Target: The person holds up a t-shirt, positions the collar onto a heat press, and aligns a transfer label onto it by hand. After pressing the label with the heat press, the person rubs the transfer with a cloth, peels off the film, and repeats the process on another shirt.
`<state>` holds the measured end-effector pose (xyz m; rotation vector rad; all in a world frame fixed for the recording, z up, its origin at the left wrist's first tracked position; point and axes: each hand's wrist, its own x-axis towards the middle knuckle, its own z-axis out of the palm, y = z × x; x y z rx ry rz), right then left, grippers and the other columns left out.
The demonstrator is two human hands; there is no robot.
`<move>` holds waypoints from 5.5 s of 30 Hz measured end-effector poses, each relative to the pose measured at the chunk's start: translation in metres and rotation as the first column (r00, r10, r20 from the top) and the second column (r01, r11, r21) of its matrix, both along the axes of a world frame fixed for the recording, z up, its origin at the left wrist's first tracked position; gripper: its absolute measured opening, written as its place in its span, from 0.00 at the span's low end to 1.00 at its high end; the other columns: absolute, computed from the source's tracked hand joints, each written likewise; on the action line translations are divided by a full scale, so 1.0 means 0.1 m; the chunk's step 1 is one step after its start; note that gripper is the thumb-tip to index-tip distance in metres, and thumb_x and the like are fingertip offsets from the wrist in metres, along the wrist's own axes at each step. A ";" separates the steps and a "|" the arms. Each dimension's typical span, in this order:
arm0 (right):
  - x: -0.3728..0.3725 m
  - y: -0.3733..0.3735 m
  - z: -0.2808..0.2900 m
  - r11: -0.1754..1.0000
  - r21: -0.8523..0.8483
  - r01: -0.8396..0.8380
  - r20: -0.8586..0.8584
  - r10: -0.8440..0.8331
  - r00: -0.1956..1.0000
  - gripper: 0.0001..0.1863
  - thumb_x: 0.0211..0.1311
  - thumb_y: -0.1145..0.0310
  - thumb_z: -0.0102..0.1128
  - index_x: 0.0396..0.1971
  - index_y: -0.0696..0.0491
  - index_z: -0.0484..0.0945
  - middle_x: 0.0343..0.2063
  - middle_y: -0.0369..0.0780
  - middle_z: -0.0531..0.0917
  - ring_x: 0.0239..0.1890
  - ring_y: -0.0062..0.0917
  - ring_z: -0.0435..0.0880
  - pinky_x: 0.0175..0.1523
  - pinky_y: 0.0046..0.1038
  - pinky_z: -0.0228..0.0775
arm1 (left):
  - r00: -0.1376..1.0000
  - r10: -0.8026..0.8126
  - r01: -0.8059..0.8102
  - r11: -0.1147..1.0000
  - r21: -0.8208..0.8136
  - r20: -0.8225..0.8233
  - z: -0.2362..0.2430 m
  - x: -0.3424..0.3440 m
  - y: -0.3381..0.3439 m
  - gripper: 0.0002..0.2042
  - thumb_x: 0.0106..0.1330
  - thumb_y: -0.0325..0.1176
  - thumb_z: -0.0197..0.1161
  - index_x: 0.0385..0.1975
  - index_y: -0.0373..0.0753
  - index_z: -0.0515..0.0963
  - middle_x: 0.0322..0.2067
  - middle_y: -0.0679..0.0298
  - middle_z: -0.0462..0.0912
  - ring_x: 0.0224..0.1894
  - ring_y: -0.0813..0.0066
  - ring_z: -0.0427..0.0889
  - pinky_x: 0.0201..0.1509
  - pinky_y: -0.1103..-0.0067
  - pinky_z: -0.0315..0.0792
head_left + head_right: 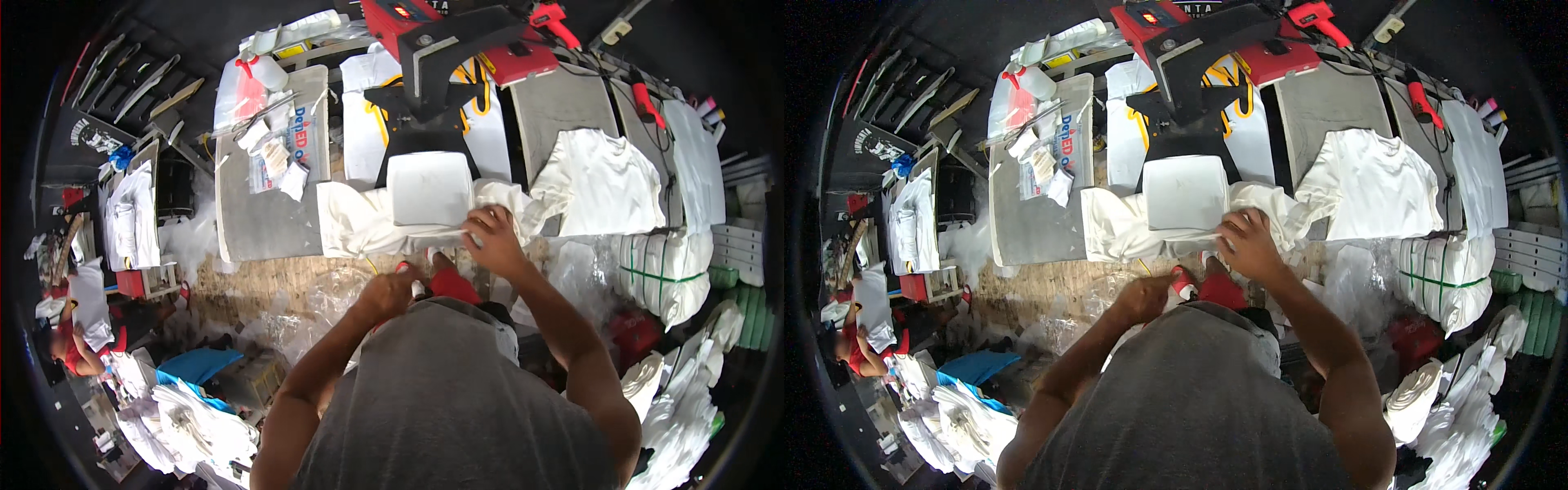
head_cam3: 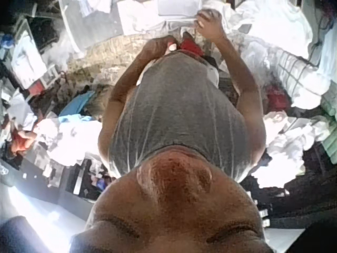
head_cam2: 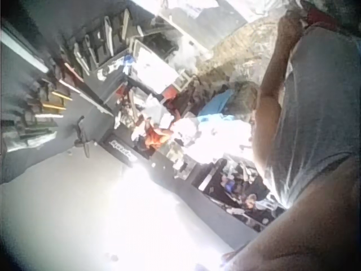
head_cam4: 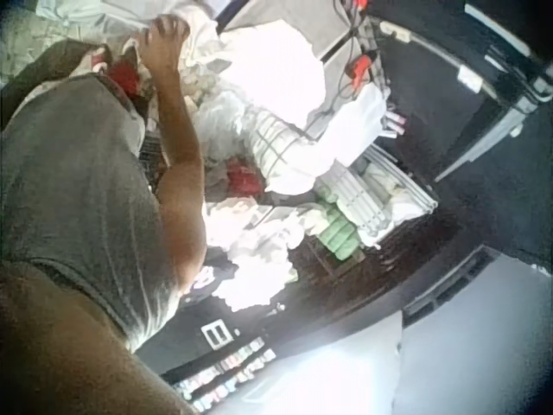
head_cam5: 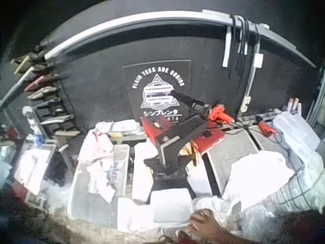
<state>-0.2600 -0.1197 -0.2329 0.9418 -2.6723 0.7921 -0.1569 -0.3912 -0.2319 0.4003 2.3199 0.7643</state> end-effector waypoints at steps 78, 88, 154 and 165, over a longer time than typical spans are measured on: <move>-0.21 -0.07 0.41 0.832 -0.086 0.548 0.567 -0.411 0.714 0.09 0.66 0.73 0.64 0.44 0.58 0.82 0.40 0.47 0.85 0.39 0.39 0.87 0.40 0.33 0.80 | 0.878 0.459 -0.282 0.723 0.630 -0.134 0.62 -1.69 -0.97 0.13 0.64 0.23 0.68 0.47 0.41 0.80 0.28 0.64 0.84 0.33 0.77 0.83 0.38 0.79 0.76; -0.82 -0.46 0.12 0.930 -0.343 0.128 0.201 -0.060 0.978 0.19 0.56 0.73 0.72 0.49 0.48 0.84 0.60 0.42 0.75 0.61 0.39 0.75 0.59 0.36 0.73 | 0.767 0.305 -0.131 0.935 0.328 -0.565 0.17 -2.03 -0.07 0.14 0.58 0.27 0.71 0.45 0.41 0.83 0.39 0.57 0.86 0.43 0.56 0.85 0.50 0.64 0.78; -0.83 -0.46 -0.32 0.925 -0.342 0.166 0.133 -0.128 0.983 0.24 0.48 0.71 0.75 0.50 0.45 0.86 0.62 0.42 0.72 0.58 0.40 0.73 0.61 0.38 0.70 | 0.635 0.585 -0.329 0.796 0.509 -0.505 -0.21 -1.48 0.15 0.20 0.58 0.26 0.69 0.53 0.43 0.82 0.69 0.47 0.64 0.68 0.43 0.70 0.69 0.63 0.70; -0.81 -0.47 -0.32 0.913 -0.369 0.174 0.142 -0.130 0.981 0.24 0.49 0.71 0.74 0.50 0.44 0.85 0.62 0.41 0.72 0.58 0.41 0.73 0.60 0.38 0.71 | 0.613 0.572 -0.315 0.809 0.496 -0.544 -0.19 -1.49 0.15 0.20 0.58 0.26 0.69 0.52 0.44 0.83 0.69 0.47 0.65 0.67 0.44 0.71 0.68 0.64 0.70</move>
